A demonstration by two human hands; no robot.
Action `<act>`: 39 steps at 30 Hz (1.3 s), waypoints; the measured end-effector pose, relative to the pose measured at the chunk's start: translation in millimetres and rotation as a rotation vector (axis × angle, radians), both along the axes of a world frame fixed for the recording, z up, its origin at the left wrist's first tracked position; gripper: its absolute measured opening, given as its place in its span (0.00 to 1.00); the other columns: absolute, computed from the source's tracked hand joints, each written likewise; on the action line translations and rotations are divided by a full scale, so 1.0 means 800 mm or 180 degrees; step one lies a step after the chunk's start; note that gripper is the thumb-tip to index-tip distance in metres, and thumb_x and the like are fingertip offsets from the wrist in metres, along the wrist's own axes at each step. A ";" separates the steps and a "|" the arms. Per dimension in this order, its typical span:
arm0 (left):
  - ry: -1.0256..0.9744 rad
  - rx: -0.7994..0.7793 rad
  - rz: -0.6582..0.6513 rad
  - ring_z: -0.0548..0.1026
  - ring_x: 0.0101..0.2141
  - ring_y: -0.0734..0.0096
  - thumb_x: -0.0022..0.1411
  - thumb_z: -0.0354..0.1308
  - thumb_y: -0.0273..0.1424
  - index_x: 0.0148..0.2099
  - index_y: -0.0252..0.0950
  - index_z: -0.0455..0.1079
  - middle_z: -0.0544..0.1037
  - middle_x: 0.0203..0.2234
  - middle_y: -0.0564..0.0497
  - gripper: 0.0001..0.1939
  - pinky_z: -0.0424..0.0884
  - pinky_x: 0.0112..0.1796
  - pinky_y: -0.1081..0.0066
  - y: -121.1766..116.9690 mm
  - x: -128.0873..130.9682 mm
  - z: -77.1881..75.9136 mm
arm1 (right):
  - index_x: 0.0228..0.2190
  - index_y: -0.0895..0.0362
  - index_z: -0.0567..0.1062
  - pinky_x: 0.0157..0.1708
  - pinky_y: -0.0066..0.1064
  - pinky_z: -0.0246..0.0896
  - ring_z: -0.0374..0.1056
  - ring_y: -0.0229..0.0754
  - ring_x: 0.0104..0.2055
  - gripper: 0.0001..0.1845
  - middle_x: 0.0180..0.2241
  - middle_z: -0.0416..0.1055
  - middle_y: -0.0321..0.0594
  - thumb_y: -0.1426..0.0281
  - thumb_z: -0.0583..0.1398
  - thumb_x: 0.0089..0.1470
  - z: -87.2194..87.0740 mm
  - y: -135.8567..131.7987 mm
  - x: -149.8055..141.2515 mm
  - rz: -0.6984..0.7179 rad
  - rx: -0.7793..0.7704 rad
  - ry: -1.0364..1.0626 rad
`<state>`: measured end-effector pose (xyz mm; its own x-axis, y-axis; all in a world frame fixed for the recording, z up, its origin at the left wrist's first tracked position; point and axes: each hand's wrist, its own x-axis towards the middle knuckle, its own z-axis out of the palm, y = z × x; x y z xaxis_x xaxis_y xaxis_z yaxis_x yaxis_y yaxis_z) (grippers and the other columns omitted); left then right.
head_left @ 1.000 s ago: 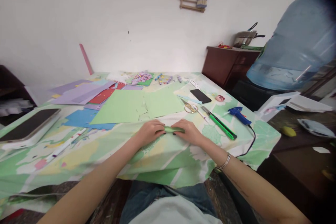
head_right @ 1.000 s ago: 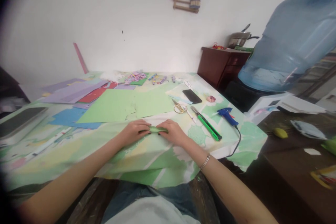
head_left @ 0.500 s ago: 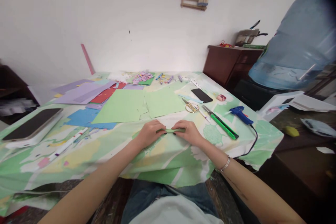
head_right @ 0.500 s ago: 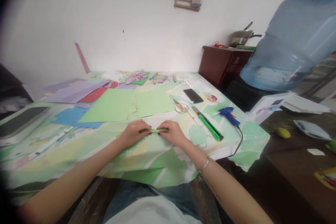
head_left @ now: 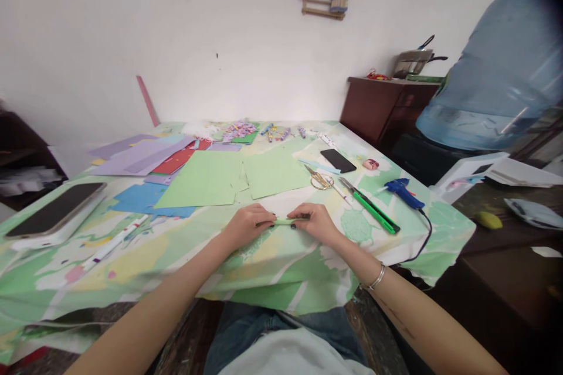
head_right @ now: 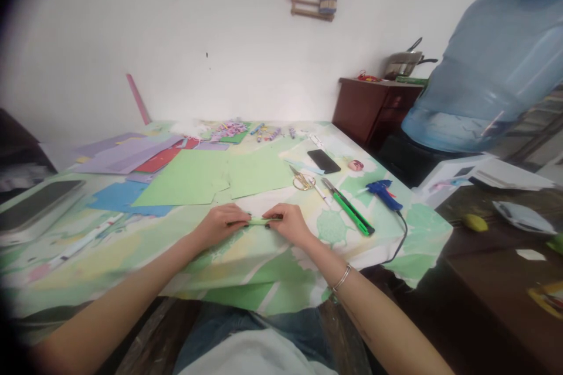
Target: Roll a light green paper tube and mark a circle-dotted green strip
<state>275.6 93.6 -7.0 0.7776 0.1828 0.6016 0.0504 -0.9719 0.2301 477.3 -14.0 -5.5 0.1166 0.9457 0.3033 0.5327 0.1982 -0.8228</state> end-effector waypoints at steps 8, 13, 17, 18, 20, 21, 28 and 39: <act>0.0079 0.0364 0.0332 0.72 0.36 0.67 0.62 0.53 0.28 0.43 0.36 0.72 0.78 0.34 0.47 0.10 0.70 0.38 0.67 -0.001 -0.030 -0.003 | 0.32 0.56 0.80 0.38 0.31 0.65 0.71 0.40 0.36 0.15 0.33 0.75 0.40 0.79 0.61 0.40 -0.002 0.000 -0.002 -0.0012 0.0037 -0.0099; -0.0056 -0.0299 0.0605 0.73 0.33 0.68 0.59 0.56 0.29 0.38 0.37 0.75 0.78 0.31 0.48 0.07 0.70 0.36 0.69 0.006 -0.026 -0.006 | 0.33 0.56 0.79 0.39 0.31 0.64 0.70 0.40 0.36 0.16 0.35 0.74 0.39 0.81 0.61 0.39 -0.001 0.001 -0.004 -0.0031 -0.0030 -0.0147; 0.0058 -0.0693 0.0700 0.74 0.32 0.69 0.57 0.58 0.27 0.35 0.38 0.76 0.79 0.30 0.50 0.05 0.70 0.35 0.71 0.009 -0.023 -0.002 | 0.32 0.55 0.79 0.38 0.30 0.64 0.70 0.39 0.35 0.15 0.34 0.74 0.38 0.80 0.62 0.40 0.001 0.000 -0.003 -0.0043 -0.0069 -0.0247; 0.0054 -0.0679 0.0688 0.74 0.32 0.69 0.57 0.58 0.27 0.34 0.38 0.76 0.78 0.30 0.50 0.05 0.69 0.35 0.70 0.008 -0.023 -0.001 | 0.32 0.54 0.80 0.38 0.30 0.64 0.70 0.39 0.35 0.15 0.33 0.74 0.38 0.80 0.62 0.40 0.000 0.000 -0.003 -0.0048 -0.0041 -0.0290; 0.0033 -0.0611 0.0659 0.74 0.32 0.69 0.57 0.57 0.26 0.34 0.37 0.76 0.78 0.29 0.49 0.06 0.69 0.36 0.70 0.005 -0.023 0.000 | 0.31 0.54 0.80 0.38 0.30 0.63 0.69 0.39 0.35 0.14 0.33 0.74 0.38 0.80 0.62 0.41 0.000 -0.001 -0.003 -0.0053 0.0048 -0.0370; 0.0023 -0.0602 0.0653 0.74 0.33 0.68 0.57 0.57 0.27 0.34 0.37 0.76 0.78 0.30 0.49 0.06 0.69 0.36 0.70 0.003 -0.024 0.000 | 0.31 0.54 0.80 0.38 0.30 0.63 0.69 0.39 0.35 0.14 0.33 0.74 0.38 0.80 0.62 0.41 -0.001 -0.001 -0.003 -0.0056 0.0083 -0.0405; 0.0041 -0.1228 0.0748 0.75 0.32 0.69 0.54 0.59 0.29 0.32 0.39 0.76 0.78 0.30 0.51 0.05 0.68 0.37 0.70 -0.003 -0.023 0.007 | 0.26 0.57 0.78 0.35 0.29 0.61 0.68 0.38 0.33 0.07 0.29 0.74 0.39 0.79 0.64 0.41 0.003 0.001 -0.014 -0.0154 0.0172 -0.0618; 0.0229 -0.2469 0.0726 0.73 0.25 0.71 0.47 0.62 0.30 0.28 0.36 0.75 0.77 0.22 0.52 0.03 0.67 0.27 0.73 0.007 -0.019 0.013 | 0.31 0.56 0.79 0.34 0.29 0.59 0.67 0.39 0.32 0.11 0.30 0.74 0.40 0.79 0.61 0.44 0.015 0.005 -0.035 -0.0196 -0.0146 -0.1105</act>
